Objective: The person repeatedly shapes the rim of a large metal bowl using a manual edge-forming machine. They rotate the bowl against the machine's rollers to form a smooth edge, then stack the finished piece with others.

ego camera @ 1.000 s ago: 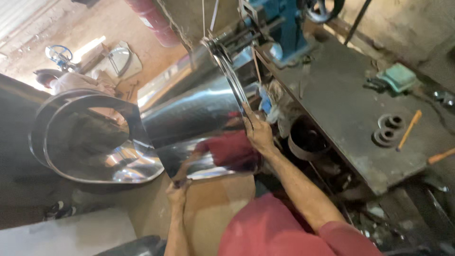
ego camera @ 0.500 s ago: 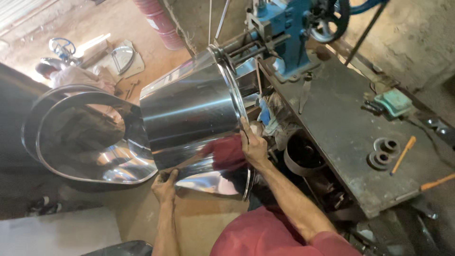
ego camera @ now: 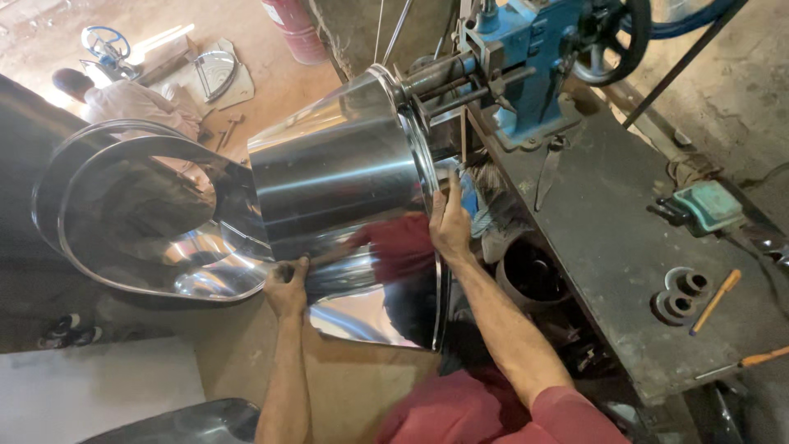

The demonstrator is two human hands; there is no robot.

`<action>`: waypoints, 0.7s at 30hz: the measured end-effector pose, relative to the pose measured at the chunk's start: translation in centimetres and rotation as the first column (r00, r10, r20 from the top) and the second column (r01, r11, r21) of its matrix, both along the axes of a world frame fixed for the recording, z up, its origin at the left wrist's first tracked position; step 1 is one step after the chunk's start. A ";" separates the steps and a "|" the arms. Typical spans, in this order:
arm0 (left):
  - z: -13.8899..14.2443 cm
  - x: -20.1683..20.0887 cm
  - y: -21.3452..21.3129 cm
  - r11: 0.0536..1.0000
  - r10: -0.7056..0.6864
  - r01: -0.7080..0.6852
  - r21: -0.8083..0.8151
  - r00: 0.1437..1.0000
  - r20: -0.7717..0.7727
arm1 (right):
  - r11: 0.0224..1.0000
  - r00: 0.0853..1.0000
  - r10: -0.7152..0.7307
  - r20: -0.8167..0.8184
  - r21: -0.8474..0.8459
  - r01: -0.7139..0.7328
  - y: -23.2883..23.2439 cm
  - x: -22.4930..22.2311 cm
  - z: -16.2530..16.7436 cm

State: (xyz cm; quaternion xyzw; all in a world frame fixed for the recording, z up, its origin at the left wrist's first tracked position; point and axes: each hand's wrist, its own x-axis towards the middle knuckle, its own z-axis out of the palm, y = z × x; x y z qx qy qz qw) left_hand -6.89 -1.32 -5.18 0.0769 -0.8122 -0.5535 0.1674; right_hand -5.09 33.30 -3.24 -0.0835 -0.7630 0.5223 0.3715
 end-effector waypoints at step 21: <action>-10.2 21.8 -6.1 0.971 -0.172 0.231 -0.064 0.856 0.488 | 0.991 0.961 -0.034 0.273 0.132 -0.003 -4.6 18.8 -12.6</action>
